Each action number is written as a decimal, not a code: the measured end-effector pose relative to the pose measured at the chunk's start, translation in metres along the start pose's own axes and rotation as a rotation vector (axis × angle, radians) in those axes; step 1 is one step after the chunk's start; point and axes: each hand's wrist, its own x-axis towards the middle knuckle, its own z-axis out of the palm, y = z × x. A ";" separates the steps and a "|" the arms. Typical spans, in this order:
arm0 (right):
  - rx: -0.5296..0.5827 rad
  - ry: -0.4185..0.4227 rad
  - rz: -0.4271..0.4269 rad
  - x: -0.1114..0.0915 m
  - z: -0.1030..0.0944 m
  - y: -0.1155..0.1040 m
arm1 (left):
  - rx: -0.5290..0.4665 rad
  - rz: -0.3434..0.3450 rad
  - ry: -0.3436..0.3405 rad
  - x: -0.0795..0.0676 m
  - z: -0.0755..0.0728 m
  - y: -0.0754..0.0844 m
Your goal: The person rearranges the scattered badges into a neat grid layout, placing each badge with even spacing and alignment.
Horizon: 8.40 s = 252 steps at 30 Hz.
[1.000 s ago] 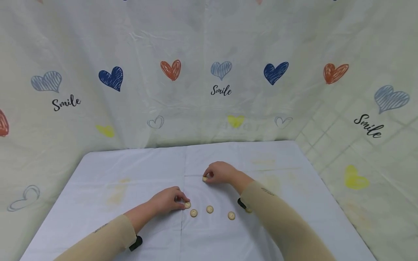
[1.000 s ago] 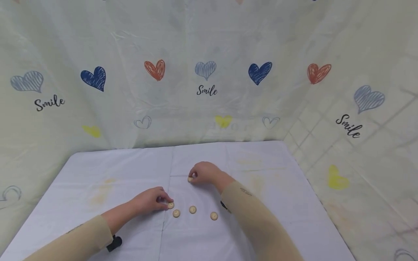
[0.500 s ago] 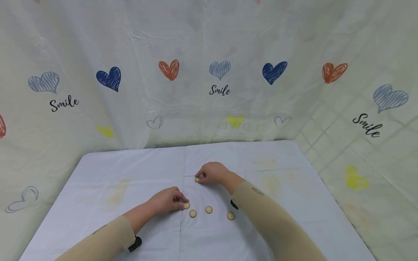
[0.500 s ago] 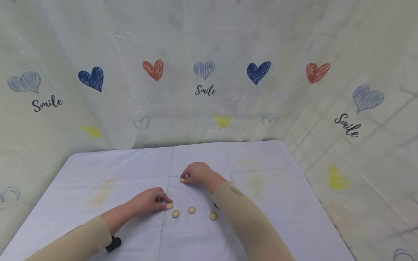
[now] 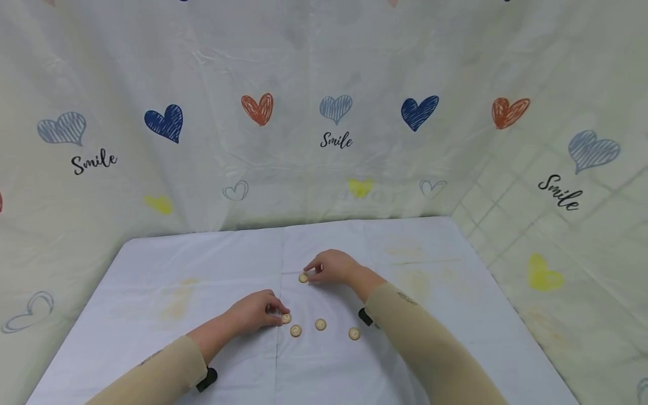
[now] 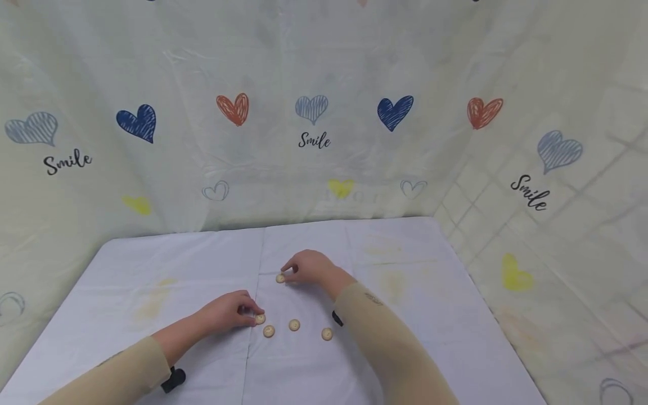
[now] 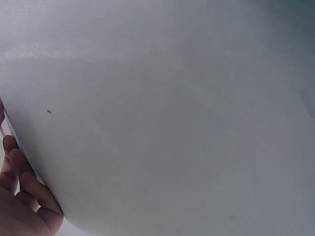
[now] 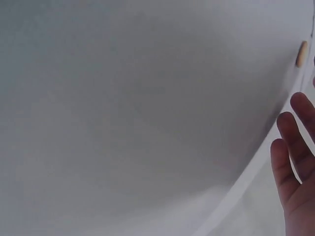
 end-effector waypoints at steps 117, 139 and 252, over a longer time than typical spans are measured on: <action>-0.061 0.072 -0.113 -0.126 -0.015 0.067 | -0.023 -0.022 0.017 -0.004 -0.002 0.006; -0.103 0.040 -0.029 -0.035 -0.005 0.048 | -0.017 -0.030 0.011 -0.002 -0.002 0.004; -0.025 0.045 -0.180 -0.132 0.004 0.057 | -0.022 -0.032 0.024 0.000 0.002 0.004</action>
